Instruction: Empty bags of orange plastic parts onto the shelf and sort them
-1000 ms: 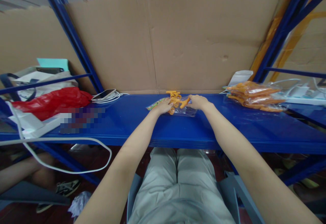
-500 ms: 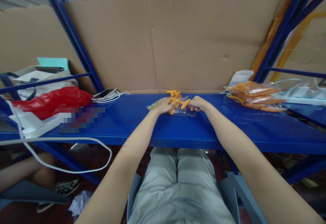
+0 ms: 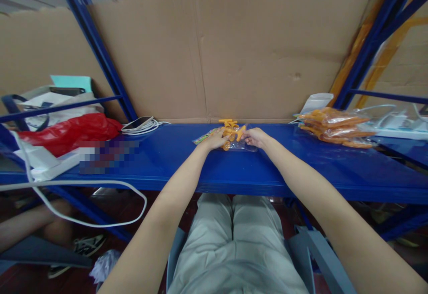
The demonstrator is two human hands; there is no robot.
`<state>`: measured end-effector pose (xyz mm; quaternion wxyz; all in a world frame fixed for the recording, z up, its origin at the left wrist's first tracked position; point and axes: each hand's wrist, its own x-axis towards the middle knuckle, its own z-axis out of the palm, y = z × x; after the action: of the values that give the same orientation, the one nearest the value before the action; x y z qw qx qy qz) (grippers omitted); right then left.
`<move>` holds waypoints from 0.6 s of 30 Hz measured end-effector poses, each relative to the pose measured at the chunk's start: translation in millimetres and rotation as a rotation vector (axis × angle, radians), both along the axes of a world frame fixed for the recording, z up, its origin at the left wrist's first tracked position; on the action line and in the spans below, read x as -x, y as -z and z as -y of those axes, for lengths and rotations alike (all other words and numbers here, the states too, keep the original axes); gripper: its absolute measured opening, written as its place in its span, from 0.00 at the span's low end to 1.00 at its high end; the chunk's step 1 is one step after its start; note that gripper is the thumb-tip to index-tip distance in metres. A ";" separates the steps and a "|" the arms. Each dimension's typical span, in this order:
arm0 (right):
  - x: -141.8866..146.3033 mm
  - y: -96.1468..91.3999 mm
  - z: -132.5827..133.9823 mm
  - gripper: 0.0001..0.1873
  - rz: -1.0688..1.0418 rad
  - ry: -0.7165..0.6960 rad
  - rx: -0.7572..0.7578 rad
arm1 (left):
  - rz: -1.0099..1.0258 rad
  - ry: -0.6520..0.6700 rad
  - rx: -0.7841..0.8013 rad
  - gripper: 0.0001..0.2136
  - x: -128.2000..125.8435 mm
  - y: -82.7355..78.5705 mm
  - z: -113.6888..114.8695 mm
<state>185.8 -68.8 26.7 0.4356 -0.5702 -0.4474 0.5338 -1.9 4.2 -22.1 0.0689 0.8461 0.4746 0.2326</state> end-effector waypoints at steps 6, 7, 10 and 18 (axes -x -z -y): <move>7.6 6.2 -2.0 0.07 -0.047 0.024 0.023 | 0.063 -0.076 0.108 0.22 -1.9 -10.9 14.0; 7.8 6.7 -2.3 0.07 -0.041 0.031 0.028 | 0.085 -0.121 0.119 0.22 -2.5 -12.3 17.3; 8.2 6.5 -2.1 0.06 -0.026 0.045 0.030 | 0.129 -0.209 0.133 0.17 -4.0 -14.7 24.4; 11.2 7.7 -1.0 0.07 0.072 -0.021 -0.052 | 0.100 -0.126 0.131 0.08 -6.3 -17.7 26.7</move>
<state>174.6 -67.8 19.0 0.4284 -0.5728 -0.4826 0.5055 4.3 -22.4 -4.4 0.1329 0.7955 0.5371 0.2469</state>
